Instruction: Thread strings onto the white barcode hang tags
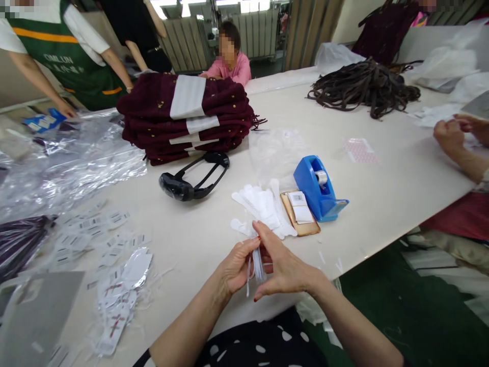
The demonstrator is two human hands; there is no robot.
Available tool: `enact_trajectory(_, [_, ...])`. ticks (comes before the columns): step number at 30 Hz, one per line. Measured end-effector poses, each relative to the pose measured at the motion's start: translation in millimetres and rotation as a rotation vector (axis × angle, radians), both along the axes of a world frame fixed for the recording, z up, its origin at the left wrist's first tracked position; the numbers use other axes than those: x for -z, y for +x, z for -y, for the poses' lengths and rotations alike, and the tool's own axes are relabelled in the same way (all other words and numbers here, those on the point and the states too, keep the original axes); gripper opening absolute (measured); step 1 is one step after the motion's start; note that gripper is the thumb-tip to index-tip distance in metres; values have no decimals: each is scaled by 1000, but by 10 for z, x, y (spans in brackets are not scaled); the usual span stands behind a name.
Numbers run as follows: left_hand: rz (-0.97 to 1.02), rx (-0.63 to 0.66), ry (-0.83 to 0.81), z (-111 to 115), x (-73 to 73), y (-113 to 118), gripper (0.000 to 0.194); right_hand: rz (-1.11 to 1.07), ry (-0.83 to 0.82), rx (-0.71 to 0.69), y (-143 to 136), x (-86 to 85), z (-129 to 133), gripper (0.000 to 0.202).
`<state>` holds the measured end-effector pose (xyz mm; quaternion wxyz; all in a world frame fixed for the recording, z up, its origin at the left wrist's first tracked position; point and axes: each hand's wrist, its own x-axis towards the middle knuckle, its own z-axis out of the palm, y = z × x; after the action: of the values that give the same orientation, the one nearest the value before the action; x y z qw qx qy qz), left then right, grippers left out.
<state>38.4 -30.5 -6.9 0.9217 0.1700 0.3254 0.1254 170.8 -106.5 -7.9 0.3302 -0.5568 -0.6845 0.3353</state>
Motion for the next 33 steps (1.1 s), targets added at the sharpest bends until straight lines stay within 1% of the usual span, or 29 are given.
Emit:
enact_trajectory(3, [-6, -26, -1, 47, -27, 8, 21, -77, 17, 11, -55, 33, -18, 125])
enact_trajectory(6, [-31, -57, 16, 50, -15, 12, 25, -112, 59, 59, -107, 54, -27, 130])
enact_trajectory(10, [-28, -55, 20, 27, 14, 49, 26, -138, 34, 77, -124, 86, -31, 135])
enact_trajectory(14, [-69, -83, -12, -7, -2, 170, 23, -181, 18, 107, -74, 154, -42, 135])
enact_trajectory(18, [-40, -86, -106, -88, -22, 313, 18, -288, 41, 160, 4, 212, -83, 131])
enact_trajectory(20, [-22, -73, -128, -120, -31, 356, 20, -321, 46, 177, 29, 222, -102, 131])
enact_trajectory(22, [-28, -59, -115, -130, -42, 379, 23, -332, 44, 189, 42, 226, -113, 130])
enact_trajectory(27, [-46, -6, -9, -148, -24, 402, 26, -330, 51, 206, 70, 244, -93, 129])
enact_trajectory(29, [-79, -31, 52, -178, -1, 413, 24, -299, 84, 225, 86, 237, -50, 127])
enact_trajectory(31, [-125, -88, 96, -216, 9, 426, 21, -193, 164, 271, 90, 212, 11, 119])
enact_trajectory(33, [-152, -138, 102, -247, -1, 437, 19, -51, 282, 312, 74, 180, 66, 103])
